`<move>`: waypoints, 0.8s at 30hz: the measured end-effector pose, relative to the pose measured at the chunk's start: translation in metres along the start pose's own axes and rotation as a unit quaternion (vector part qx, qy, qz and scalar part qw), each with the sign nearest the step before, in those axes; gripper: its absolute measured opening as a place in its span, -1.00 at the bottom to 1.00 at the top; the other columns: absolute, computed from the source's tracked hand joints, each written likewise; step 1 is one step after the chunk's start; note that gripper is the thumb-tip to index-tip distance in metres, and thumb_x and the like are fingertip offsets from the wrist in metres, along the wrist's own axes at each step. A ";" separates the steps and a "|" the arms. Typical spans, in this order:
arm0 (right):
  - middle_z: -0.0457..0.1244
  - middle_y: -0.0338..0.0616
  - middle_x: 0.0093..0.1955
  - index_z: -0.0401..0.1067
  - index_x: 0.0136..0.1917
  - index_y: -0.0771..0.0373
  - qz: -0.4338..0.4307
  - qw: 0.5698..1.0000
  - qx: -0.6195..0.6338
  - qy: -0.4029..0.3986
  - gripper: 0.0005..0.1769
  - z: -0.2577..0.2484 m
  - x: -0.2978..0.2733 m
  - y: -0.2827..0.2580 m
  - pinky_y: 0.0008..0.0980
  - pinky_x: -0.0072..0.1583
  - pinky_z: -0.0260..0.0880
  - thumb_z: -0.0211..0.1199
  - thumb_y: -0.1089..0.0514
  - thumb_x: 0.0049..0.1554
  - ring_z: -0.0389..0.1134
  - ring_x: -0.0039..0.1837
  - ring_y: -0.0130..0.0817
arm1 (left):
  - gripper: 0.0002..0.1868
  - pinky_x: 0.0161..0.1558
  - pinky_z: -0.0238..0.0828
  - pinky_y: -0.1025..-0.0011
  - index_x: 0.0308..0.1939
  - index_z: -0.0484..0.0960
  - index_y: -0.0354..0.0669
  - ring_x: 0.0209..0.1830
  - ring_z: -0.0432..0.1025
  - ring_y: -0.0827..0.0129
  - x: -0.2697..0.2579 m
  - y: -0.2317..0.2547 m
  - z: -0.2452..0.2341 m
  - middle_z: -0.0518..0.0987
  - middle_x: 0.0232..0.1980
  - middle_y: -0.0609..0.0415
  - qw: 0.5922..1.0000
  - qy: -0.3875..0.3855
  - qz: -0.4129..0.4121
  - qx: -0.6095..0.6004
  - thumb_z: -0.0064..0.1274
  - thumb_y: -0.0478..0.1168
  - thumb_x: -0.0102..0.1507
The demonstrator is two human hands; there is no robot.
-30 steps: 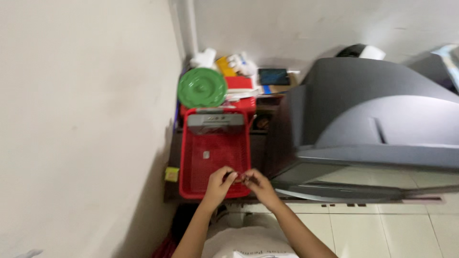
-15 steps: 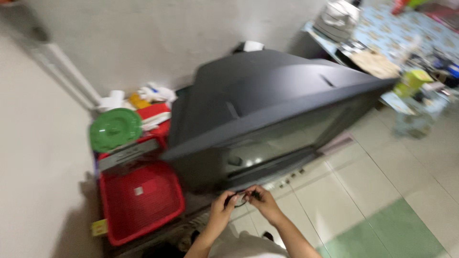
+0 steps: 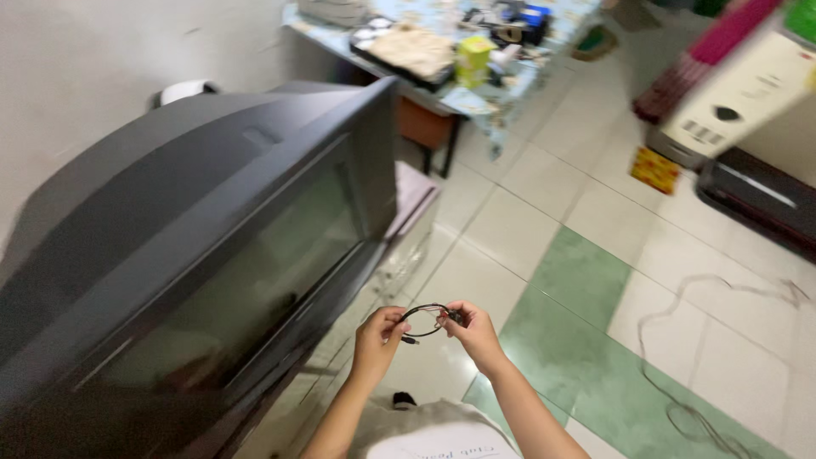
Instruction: The person picks up a game console and several accessories from a red basket and places them on a table.
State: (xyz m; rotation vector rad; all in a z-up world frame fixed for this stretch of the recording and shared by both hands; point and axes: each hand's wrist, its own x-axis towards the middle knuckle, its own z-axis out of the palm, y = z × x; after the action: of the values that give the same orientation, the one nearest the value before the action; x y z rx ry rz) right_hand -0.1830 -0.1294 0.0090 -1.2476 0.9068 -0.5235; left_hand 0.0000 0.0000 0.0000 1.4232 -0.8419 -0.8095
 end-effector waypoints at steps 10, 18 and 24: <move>0.38 -0.16 -0.08 0.42 0.16 0.33 -0.022 0.979 0.100 0.175 -0.65 -0.105 0.055 -0.009 -0.42 -0.08 0.37 0.34 0.27 0.10 0.33 -0.15 -0.46 | -0.78 -0.40 0.59 0.49 -0.21 0.58 -0.28 -0.41 0.60 0.40 0.128 0.008 0.110 0.57 -0.23 0.04 0.984 -0.086 0.122 0.095 0.30 -0.40 0.13; 0.38 -0.12 -0.04 0.42 0.21 0.37 -0.030 0.976 0.068 0.205 -0.62 -0.191 0.182 -0.048 -0.42 -0.06 0.39 0.34 0.29 0.12 0.32 -0.14 -0.43 | -0.86 -0.39 0.55 0.50 -0.25 0.69 -0.26 -0.43 0.63 0.40 0.291 0.007 0.189 0.65 -0.32 0.04 0.982 -0.076 0.125 0.119 0.31 -0.38 0.13; 0.41 -0.09 0.01 0.39 0.28 0.32 -0.048 0.972 0.052 0.223 -0.57 -0.246 0.278 -0.102 -0.42 -0.01 0.42 0.29 0.28 0.14 0.35 -0.08 -0.46 | -0.82 -0.32 0.58 0.48 -0.14 0.74 -0.30 -0.38 0.63 0.46 0.412 -0.007 0.238 0.73 -0.29 0.01 0.991 -0.128 -0.031 0.000 0.29 -0.32 0.19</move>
State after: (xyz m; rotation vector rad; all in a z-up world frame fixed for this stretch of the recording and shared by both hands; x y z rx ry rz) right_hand -0.2140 -0.5135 0.0118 -1.0989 1.1813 -0.9419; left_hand -0.0054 -0.4758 -0.0077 1.3672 -0.9961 -1.0556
